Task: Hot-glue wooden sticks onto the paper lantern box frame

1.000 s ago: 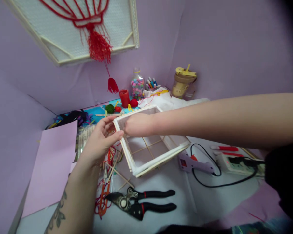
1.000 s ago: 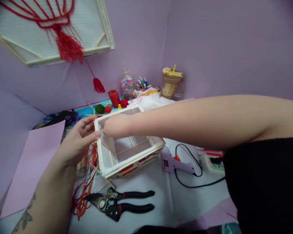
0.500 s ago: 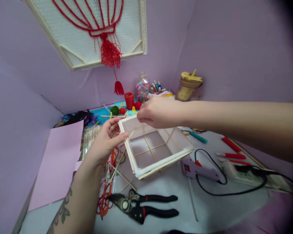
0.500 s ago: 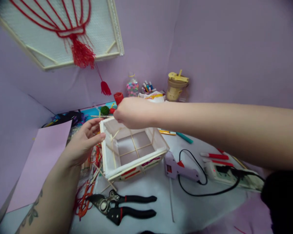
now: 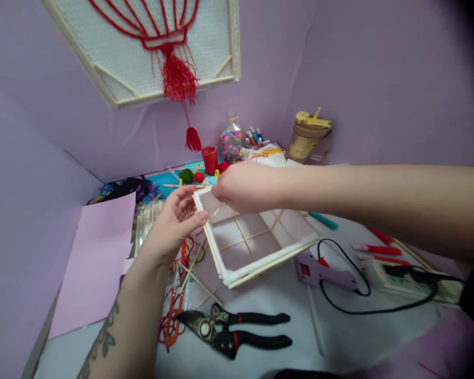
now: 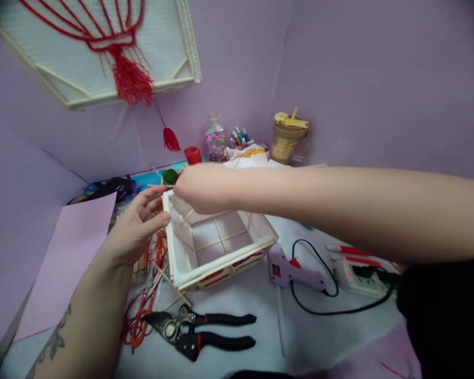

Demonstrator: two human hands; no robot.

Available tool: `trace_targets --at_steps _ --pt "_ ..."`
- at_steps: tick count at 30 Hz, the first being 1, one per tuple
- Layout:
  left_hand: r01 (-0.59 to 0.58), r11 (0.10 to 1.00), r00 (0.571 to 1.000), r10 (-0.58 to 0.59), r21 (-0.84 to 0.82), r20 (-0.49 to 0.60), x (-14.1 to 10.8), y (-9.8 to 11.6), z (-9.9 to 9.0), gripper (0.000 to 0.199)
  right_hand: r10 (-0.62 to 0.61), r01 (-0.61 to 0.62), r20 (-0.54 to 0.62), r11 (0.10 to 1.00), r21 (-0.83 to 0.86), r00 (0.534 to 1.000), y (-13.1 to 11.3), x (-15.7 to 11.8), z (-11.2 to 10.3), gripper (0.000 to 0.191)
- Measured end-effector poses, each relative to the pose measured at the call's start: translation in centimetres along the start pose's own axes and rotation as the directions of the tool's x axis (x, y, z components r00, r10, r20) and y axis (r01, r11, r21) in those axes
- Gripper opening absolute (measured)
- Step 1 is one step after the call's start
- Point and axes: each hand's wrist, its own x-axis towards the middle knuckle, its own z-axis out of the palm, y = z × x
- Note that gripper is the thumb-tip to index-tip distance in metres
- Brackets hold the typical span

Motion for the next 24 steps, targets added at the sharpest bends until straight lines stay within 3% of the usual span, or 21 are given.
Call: trace_targets --at_steps 2,4,6,8,10,14,19,24 --pt "-0.044 0.999 0.998 0.042 -0.032 -0.056 0.5 -0.8 -0.2 0.063 0.125 -0.116 -0.176 0.991 0.063 0.976 1.0 -1.7 -1.0 0.022" --pt "-0.054 0.996 0.990 0.044 -0.072 -0.136 1.0 -1.7 -0.4 0.069 0.248 -0.193 -0.355 0.964 0.183 0.901 1.7 -4.2 -1.1 0.023" --pt "-0.008 0.994 0.987 -0.009 -0.105 -0.163 1.4 -2.6 -0.3 0.080 0.254 -0.137 -0.455 0.952 0.274 0.853 1.5 -7.1 -0.1 0.024" --pt "0.037 0.991 0.991 -0.053 -0.127 -0.122 1.5 -3.1 0.0 0.089 0.207 -0.030 -0.543 0.948 0.317 0.813 0.4 -9.9 1.5 0.025" --pt "0.053 0.989 0.996 -0.063 -0.138 -0.068 1.5 -3.4 0.4 0.096 0.157 0.035 -0.565 0.949 0.313 0.810 -1.2 -12.3 3.4 0.025" --pt "0.043 0.991 0.999 -0.046 -0.123 -0.018 1.2 -3.6 0.9 0.100 0.105 0.024 -0.568 0.976 0.215 0.816 -3.6 -14.7 6.3 0.029" --pt "0.052 0.990 0.998 -0.054 -0.129 -0.011 1.2 -3.7 1.2 0.094 0.132 -0.031 -0.608 0.984 0.173 0.783 -2.9 -14.8 7.9 0.013" --pt "0.047 0.992 0.998 -0.052 -0.121 -0.039 1.4 -4.0 1.3 0.094 0.178 -0.054 -0.650 0.977 0.205 0.739 -2.1 -14.6 8.1 0.009"
